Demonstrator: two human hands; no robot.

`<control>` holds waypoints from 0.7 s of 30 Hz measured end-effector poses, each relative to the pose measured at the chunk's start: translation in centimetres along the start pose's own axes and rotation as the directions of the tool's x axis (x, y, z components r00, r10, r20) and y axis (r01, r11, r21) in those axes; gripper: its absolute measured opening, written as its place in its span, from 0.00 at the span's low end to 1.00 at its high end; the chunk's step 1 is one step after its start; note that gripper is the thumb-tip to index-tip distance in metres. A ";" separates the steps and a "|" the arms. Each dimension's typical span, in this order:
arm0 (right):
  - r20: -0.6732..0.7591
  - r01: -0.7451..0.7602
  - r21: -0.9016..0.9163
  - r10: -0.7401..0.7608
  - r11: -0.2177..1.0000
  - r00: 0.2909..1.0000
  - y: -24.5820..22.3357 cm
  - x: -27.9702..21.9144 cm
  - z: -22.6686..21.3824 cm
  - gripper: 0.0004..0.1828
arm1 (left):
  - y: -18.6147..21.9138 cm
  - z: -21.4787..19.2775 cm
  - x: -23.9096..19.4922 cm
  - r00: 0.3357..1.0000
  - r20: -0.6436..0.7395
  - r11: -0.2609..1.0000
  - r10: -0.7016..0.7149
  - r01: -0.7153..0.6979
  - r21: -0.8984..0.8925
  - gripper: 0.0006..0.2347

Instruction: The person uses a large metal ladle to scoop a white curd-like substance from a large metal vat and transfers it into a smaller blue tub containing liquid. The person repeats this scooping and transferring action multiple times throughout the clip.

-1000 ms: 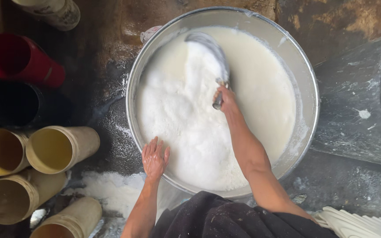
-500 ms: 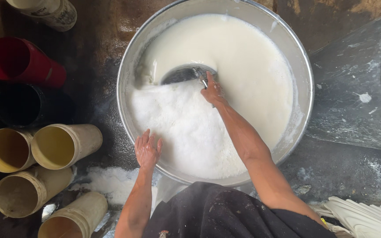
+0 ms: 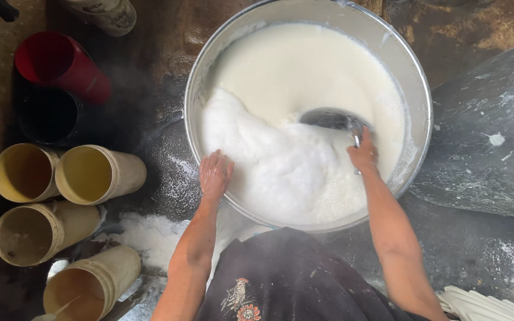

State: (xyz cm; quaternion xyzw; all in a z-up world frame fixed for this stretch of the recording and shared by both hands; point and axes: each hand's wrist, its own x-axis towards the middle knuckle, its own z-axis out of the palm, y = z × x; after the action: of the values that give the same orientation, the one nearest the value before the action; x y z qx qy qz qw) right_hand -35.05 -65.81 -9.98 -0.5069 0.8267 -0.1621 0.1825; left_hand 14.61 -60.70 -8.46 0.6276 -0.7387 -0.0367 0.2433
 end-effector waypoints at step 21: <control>0.538 -0.516 0.842 0.280 -0.155 0.795 1.4 -7.1 5.3 0.14 | 1.0 -1.1 1.0 0.989 0.129 0.997 -0.078 0.080 -0.013 0.17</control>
State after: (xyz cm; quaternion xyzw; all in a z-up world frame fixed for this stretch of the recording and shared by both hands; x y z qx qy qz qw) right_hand -30.69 -59.26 -14.31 0.0416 0.5614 -0.5790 0.5898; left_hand 14.03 -61.13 -6.85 0.6503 -0.7270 -0.0934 0.1995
